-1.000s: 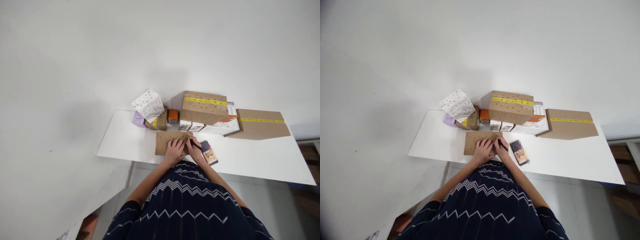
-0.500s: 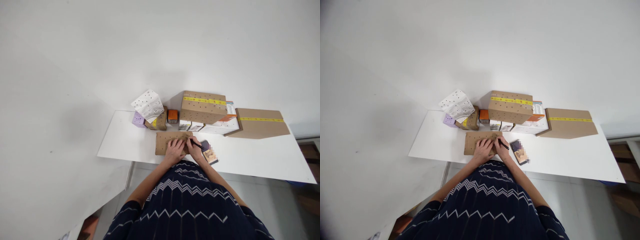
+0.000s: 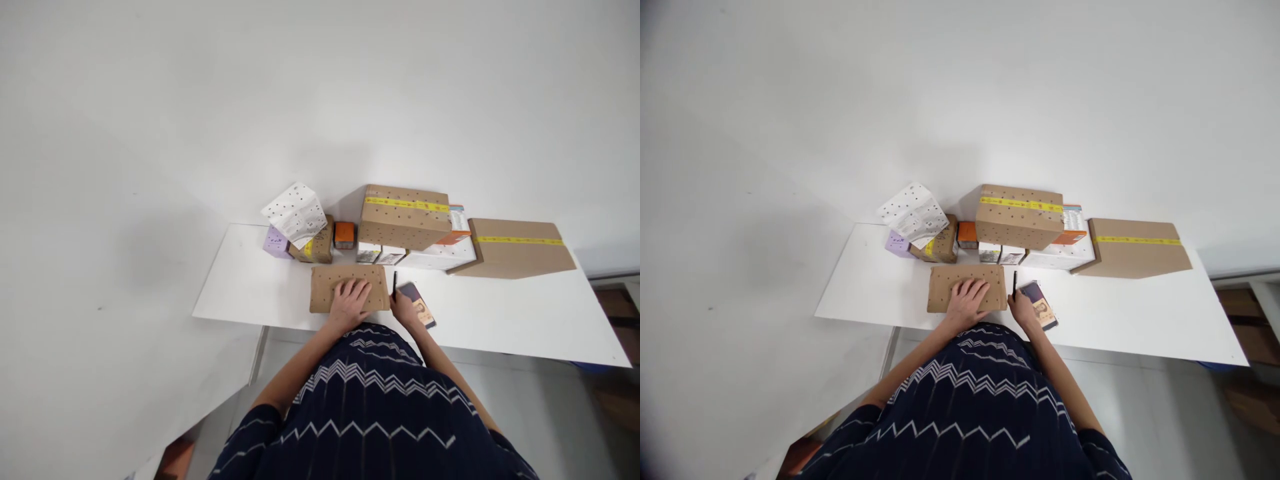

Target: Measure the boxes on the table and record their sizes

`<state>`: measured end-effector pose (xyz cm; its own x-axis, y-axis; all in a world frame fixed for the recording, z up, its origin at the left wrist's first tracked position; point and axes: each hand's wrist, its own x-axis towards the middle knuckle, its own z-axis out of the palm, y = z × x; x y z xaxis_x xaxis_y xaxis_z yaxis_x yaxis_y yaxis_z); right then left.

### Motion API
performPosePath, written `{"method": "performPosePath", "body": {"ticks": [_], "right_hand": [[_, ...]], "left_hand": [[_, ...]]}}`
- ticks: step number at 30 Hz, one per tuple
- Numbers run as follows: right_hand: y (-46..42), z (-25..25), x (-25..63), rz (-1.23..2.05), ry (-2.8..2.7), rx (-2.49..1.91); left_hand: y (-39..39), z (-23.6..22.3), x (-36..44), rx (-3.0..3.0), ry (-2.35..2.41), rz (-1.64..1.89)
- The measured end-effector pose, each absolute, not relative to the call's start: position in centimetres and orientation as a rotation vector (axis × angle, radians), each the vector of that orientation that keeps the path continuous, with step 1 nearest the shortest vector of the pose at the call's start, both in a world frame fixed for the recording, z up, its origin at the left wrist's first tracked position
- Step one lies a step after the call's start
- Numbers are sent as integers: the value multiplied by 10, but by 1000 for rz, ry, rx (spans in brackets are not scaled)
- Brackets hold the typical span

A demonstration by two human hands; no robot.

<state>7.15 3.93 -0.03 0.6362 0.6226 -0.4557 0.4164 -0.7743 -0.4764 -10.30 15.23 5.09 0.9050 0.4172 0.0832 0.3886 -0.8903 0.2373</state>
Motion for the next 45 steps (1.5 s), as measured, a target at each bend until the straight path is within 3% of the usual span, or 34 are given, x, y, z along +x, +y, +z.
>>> {"method": "performPosePath", "body": {"ticks": [8, 15, 26, 29, 33, 37, 45], "right_hand": [[26, -27, 65, 1059, -963, -2642], [-12, -28, 89, 391, -869, -2963], [-35, -39, 90, 511, -747, -2928], [-30, -26, 90, 696, -464, -2677], [-29, 4, 87, 1088, 60, -1802], [-28, 47, 78, 1341, 149, -1096], [16, 112, 50, 1558, -8, -759]], "left_hand": [[152, 56, -104, 2839, 591, 189], [152, 53, -104, 2840, 588, 180], [153, 50, -103, 2894, 594, 190], [153, 52, -103, 2922, 596, 163], [153, 54, -102, 2911, 601, 167], [154, 54, -102, 2892, 597, 159], [156, 47, -100, 2844, 588, 132]]}}
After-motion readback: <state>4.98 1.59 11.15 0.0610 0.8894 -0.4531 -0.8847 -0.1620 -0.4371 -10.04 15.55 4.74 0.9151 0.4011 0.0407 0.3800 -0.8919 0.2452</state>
